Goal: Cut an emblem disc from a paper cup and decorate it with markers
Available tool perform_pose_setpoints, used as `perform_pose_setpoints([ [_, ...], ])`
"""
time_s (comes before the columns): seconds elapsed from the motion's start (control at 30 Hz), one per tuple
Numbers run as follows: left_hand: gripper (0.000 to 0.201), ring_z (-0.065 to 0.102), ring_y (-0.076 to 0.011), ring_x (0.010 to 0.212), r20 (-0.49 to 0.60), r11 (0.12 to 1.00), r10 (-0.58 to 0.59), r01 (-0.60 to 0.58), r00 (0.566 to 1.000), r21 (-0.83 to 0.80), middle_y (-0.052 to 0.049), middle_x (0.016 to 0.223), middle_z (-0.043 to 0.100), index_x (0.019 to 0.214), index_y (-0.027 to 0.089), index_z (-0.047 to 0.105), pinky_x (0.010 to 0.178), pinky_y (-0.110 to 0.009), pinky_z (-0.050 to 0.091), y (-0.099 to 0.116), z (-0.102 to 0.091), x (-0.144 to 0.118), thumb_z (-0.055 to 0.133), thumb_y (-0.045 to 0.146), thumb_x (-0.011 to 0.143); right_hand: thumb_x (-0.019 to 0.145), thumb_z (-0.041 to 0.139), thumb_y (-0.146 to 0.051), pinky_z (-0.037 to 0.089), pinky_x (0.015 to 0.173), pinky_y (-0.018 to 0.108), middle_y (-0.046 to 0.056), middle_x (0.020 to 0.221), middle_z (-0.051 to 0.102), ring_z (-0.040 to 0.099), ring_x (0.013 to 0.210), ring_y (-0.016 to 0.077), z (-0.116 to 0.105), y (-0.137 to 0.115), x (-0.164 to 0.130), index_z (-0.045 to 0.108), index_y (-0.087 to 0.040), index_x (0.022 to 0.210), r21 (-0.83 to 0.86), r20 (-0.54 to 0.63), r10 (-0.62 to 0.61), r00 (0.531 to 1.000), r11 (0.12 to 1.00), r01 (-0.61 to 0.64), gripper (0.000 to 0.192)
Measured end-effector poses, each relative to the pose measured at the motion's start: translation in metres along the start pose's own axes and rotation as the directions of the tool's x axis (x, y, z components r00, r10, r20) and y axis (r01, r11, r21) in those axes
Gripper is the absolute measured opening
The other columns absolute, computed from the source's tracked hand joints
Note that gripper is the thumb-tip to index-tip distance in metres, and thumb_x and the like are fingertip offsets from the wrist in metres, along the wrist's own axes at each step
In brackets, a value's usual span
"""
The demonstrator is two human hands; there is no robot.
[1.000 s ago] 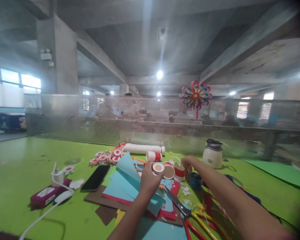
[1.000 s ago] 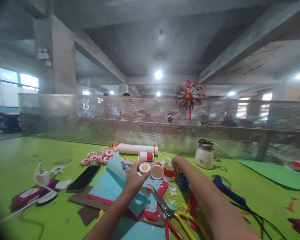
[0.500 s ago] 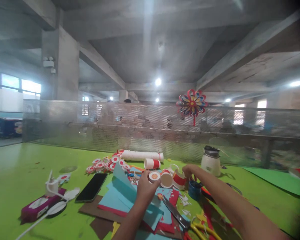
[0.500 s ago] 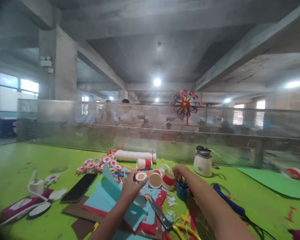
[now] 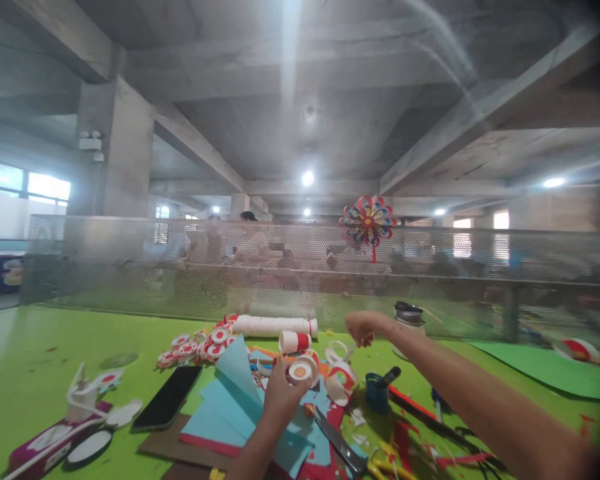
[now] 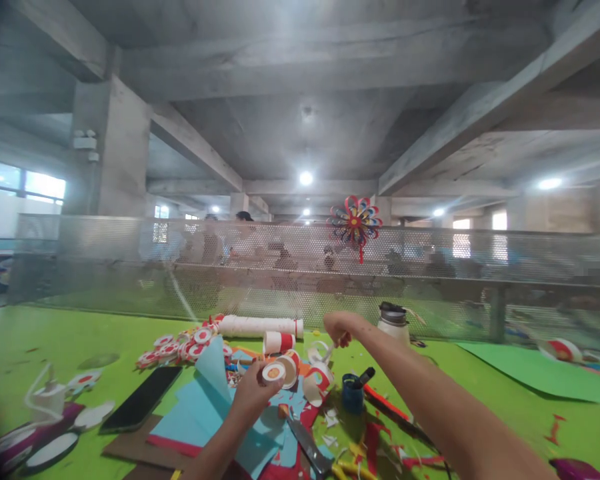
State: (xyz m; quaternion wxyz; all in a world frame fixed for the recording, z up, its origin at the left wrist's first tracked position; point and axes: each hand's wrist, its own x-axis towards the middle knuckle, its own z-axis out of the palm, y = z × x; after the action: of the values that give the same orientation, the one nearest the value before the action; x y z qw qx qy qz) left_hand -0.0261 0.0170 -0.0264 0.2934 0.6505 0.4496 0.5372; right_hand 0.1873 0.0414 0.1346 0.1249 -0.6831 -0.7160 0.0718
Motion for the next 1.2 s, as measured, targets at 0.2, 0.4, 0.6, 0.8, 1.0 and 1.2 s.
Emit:
perform_pose_setpoints([
  [0.2,0.026,0.066,-0.0223,0.078,0.049,0.999,0.014,-0.012,0.999,-0.049,-0.007,0.085,0.070,0.086,0.017,0.061,0.071,-0.031,0.050,0.004,0.002,-0.003,0.070,0.027,0.064,0.092,0.060,-0.032,0.055,0.080,0.038,0.007,0.119,0.062,0.063,0.097,0.0214,-0.031,0.017,-0.048,0.062,-0.016,0.115,0.078,0.019,-0.130,0.991,0.989,0.128,0.028],
  [0.4,0.038,0.066,-0.0239,0.086,0.154,0.985,0.119,-0.097,0.981,-0.139,-0.009,0.094,0.071,0.094,0.017,0.063,0.077,-0.032,0.052,0.008,0.005,-0.005,0.073,0.033,0.062,0.073,0.074,-0.025,0.046,0.062,0.029,0.001,0.068,0.065,0.060,0.067,0.0166,-0.003,0.033,-0.125,0.070,-0.017,0.076,0.382,-0.254,-0.246,0.935,0.863,0.330,0.009],
  [0.6,0.038,0.065,-0.0234,0.087,0.286,0.979,0.176,-0.138,0.942,-0.148,-0.008,0.093,0.071,0.094,0.017,0.064,0.077,-0.032,0.052,0.008,0.007,-0.010,0.072,0.039,0.064,0.066,0.078,-0.037,0.042,0.057,0.028,-0.001,0.060,0.059,0.054,0.057,0.0134,0.040,0.053,-0.141,0.068,-0.019,0.073,0.766,-0.389,-0.157,0.908,0.492,0.413,0.022],
  [0.8,0.042,0.065,-0.0244,0.094,0.464,0.980,0.191,-0.141,0.865,-0.141,-0.009,0.100,0.070,0.101,0.017,0.065,0.077,-0.032,0.053,0.015,0.004,-0.021,0.074,0.037,0.066,0.068,0.079,-0.042,0.046,0.058,0.024,-0.007,0.060,0.050,0.050,0.056,0.0087,0.071,0.074,-0.127,0.059,-0.019,0.074,0.908,-0.419,-0.009,0.908,0.023,0.419,0.031],
  [1.0,0.055,0.062,-0.0229,0.098,0.550,0.980,0.187,-0.112,0.814,-0.167,-0.009,0.107,0.065,0.110,0.015,0.058,0.083,-0.032,0.051,0.009,0.008,-0.022,0.077,0.038,0.064,0.095,0.054,-0.036,0.042,0.044,0.019,-0.007,0.061,0.052,0.045,0.044,0.0051,0.094,0.089,-0.117,0.058,-0.014,0.080,0.943,-0.260,0.050,0.964,-0.203,0.265,0.027],
  [1.2,0.055,0.060,-0.0210,0.087,0.546,0.987,0.152,-0.095,0.824,-0.132,-0.006,0.092,0.063,0.098,0.013,0.055,0.075,-0.030,0.047,0.006,0.014,-0.022,0.077,0.049,0.062,0.090,0.062,-0.034,0.051,0.054,0.024,-0.004,0.056,0.061,0.057,0.047,0.0082,0.098,0.076,-0.121,0.066,-0.012,0.086,0.941,-0.202,0.024,0.979,-0.274,0.201,0.022],
])
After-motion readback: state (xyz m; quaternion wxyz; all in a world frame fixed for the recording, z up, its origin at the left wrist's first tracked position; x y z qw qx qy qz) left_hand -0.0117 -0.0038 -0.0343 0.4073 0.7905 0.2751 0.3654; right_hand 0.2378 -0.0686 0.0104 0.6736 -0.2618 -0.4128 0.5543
